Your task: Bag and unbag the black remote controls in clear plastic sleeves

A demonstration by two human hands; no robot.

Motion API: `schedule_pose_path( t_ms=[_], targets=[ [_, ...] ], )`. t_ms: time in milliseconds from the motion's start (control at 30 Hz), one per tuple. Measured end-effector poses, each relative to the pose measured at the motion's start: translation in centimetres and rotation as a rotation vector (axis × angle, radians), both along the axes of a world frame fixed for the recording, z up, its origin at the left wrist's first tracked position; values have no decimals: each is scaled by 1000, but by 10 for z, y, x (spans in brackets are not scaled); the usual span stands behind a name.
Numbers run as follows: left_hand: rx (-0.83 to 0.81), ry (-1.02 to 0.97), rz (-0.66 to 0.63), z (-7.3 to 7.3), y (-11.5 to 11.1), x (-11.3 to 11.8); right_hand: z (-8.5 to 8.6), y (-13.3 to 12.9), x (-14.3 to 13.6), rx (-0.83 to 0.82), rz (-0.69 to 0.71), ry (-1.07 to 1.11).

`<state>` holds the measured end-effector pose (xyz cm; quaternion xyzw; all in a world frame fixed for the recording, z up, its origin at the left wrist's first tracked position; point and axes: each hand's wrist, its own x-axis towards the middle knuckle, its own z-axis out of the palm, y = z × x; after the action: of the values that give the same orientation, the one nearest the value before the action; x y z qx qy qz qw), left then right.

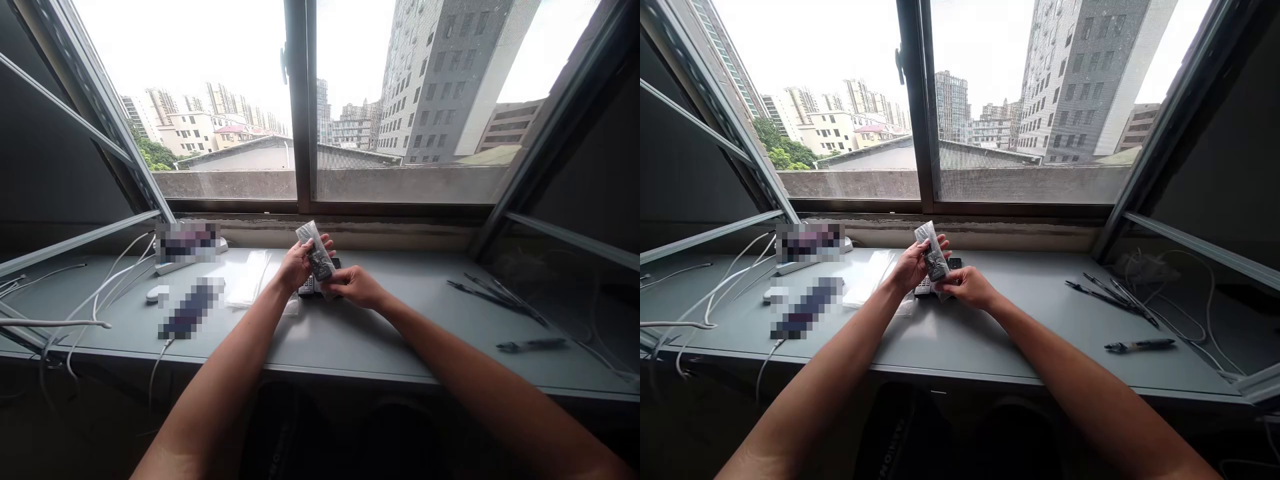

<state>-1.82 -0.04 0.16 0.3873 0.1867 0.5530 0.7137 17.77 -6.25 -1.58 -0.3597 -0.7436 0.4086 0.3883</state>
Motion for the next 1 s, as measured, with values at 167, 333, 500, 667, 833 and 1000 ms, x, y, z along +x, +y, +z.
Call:
schedule_pose_path(
  t_ms=[167, 333, 500, 667, 833, 1000],
  targets=[
    [-26, 15, -29, 1, -7, 3, 1, 1, 1, 249, 5, -119],
    [-19, 105, -97, -3, -5, 4, 3, 0, 1, 296, -62, -106],
    [-75, 136, 48, -12, 8, 7, 6, 3, 1, 64, -146, 212],
    [-140, 183, 175, -14, 14, 6, 10, 12, 10, 78, -263, 316],
    [-124, 233, 324, -9, 15, -1, 16, 19, 33, 120, -279, 241],
    [-48, 309, 418, -15, 20, -3, 10, 3, 64, 78, -347, 119]
  ],
)
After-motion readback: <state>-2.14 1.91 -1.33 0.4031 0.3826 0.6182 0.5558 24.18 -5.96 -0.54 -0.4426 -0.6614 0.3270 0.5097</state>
